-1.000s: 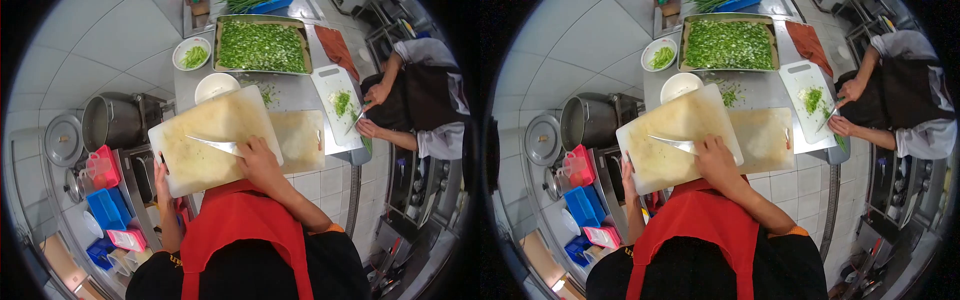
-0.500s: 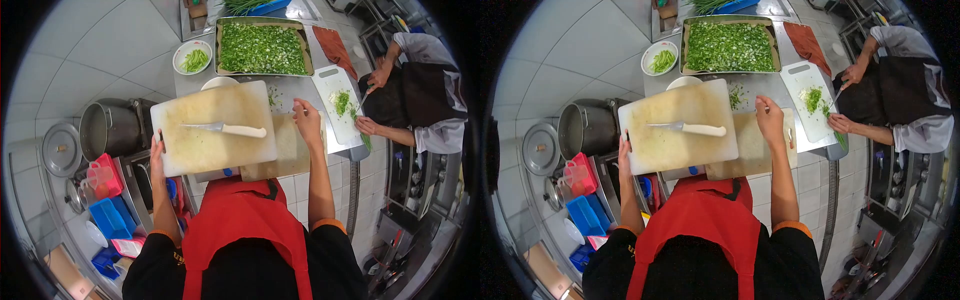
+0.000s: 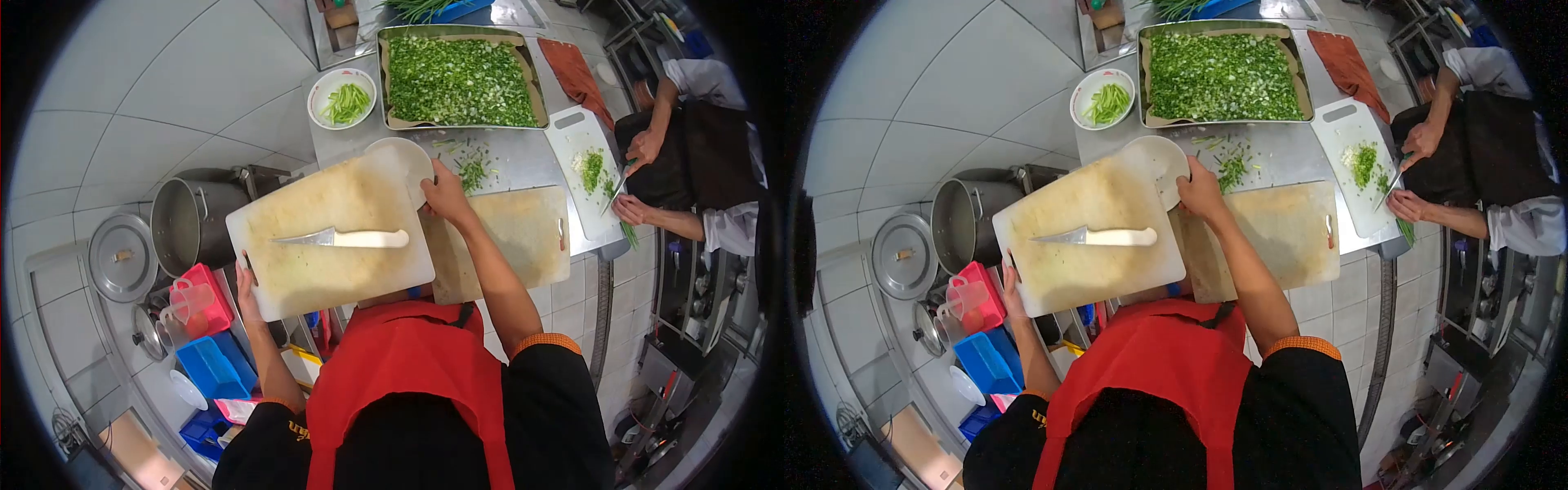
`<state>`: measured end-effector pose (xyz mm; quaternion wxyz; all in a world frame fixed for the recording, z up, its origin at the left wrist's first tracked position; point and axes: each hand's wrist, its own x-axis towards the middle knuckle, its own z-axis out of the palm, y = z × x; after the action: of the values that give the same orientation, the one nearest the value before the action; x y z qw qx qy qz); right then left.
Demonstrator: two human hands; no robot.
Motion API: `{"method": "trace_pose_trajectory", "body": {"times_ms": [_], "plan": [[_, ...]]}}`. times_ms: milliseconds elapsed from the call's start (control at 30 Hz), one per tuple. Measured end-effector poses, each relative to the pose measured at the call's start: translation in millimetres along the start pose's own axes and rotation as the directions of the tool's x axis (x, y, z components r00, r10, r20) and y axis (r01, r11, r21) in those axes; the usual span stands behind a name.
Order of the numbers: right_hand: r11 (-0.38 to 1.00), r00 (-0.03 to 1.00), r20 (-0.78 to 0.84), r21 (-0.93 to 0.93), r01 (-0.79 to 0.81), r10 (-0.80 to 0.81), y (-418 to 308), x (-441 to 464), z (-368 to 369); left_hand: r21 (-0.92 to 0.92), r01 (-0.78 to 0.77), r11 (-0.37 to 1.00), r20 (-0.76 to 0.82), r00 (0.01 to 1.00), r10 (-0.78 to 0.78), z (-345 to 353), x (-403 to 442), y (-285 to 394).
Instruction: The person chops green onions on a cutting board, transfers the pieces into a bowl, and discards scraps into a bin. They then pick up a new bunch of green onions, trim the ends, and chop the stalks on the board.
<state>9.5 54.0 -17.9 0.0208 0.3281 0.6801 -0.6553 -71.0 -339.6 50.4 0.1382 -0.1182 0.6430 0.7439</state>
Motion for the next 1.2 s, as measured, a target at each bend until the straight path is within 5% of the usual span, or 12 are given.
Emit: {"method": "trace_pose_trajectory", "body": {"times_ms": [167, 267, 333, 400, 467, 533, 667, 967, 1033, 1100, 1167, 1200], "plan": [[0.993, 0.994, -0.062, -0.080, 0.083, -0.089, 24, -3, 5, -0.015, 0.025, 1.000, 0.152, 0.988, -0.022, 1, 42, -21], [0.938, 0.942, -0.057, 0.084, 0.336, -0.332, 40, -11, -9, 0.008, 0.026, 1.000, 0.293, 0.956, -0.027, 20, 67, -28], [0.998, 0.963, -0.268, 0.067, -0.004, 0.022, 32, -41, -51, 0.074, 0.029, 0.997, 0.370, 0.927, -0.055, 34, 81, -35], [0.927, 0.735, -0.621, -0.375, 0.026, -0.271, 59, -73, -95, 0.060, 0.077, 0.995, 0.351, 0.932, -0.093, 57, 86, -38], [0.772, 0.561, -0.710, -0.608, -0.185, -0.425, 106, -114, -144, 0.064, 0.072, 0.995, 0.473, 0.876, -0.094, 63, 100, -44], [0.662, 0.480, -0.872, -0.415, -0.624, -0.095, 109, -154, -159, 0.088, 0.067, 0.994, 0.492, 0.865, -0.101, 70, 104, -48], [0.704, 0.410, -0.909, -0.241, -0.668, 0.078, 142, -178, -161, 0.127, 0.053, 0.990, 0.489, 0.866, -0.109, 63, 106, -50], [0.701, 0.431, -0.874, -0.452, -0.552, -0.224, 113, -137, -143, 0.165, 0.055, 0.985, 0.405, 0.907, -0.119, 34, 70, -51], [0.957, 0.713, -0.680, -0.287, -0.045, -0.170, 99, -126, -148, 0.136, 0.070, 0.988, 0.441, 0.889, -0.123, 31, 69, -63], [0.981, 0.901, -0.403, 0.166, -0.100, 0.161, 71, -116, -132, 0.068, 0.109, 0.992, 0.498, 0.857, -0.128, 38, 64, -70], [0.935, 0.976, -0.077, 0.313, -0.169, 0.203, 31, -114, -112, 0.028, 0.134, 0.991, 0.468, 0.874, -0.131, 58, 55, -71], [0.938, 0.977, -0.072, 0.302, -0.168, 0.199, 27, -107, -104, -0.003, 0.156, 0.988, 0.435, 0.889, -0.139, 68, 51, -69]]}}
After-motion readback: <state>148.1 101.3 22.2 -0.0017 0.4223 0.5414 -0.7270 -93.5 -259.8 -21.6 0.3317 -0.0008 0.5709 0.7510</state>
